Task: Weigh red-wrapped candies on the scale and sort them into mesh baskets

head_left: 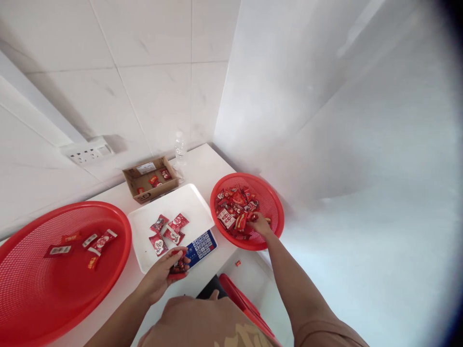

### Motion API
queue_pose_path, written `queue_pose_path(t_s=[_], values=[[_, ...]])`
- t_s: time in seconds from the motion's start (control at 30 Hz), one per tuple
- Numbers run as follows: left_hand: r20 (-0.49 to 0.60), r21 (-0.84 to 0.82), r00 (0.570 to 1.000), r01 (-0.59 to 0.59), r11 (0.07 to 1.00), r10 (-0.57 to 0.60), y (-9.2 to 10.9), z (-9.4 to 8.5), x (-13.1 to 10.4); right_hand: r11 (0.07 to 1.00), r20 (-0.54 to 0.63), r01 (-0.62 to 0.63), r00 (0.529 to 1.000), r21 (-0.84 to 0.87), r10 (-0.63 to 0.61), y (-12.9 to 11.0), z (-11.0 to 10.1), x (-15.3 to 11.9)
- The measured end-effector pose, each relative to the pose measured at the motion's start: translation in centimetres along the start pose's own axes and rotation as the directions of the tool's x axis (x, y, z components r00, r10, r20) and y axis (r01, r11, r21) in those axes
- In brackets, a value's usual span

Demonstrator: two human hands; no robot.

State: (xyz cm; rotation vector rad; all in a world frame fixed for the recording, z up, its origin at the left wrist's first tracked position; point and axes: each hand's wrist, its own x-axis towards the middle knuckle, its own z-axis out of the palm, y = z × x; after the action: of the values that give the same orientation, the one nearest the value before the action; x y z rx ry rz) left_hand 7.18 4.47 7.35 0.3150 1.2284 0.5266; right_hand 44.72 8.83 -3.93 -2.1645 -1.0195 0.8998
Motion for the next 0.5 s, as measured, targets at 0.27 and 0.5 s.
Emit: queue_pose_path(t_s=[0.27,0.5], values=[[0.019,-0.014,1.0,-0.022,1.0,0.023,-0.4,-0.8,-0.1,0.828,0.107,-0.242,0.97,0.505,0.218,-4.5,-0.8,-1.9],[0.026,-0.054,0.999,-0.03,0.998,0.031,-0.9,-1.8,-1.2,0.653,0.273,-0.241,0.961,0.718,0.056,-8.9,0.9,-4.4]])
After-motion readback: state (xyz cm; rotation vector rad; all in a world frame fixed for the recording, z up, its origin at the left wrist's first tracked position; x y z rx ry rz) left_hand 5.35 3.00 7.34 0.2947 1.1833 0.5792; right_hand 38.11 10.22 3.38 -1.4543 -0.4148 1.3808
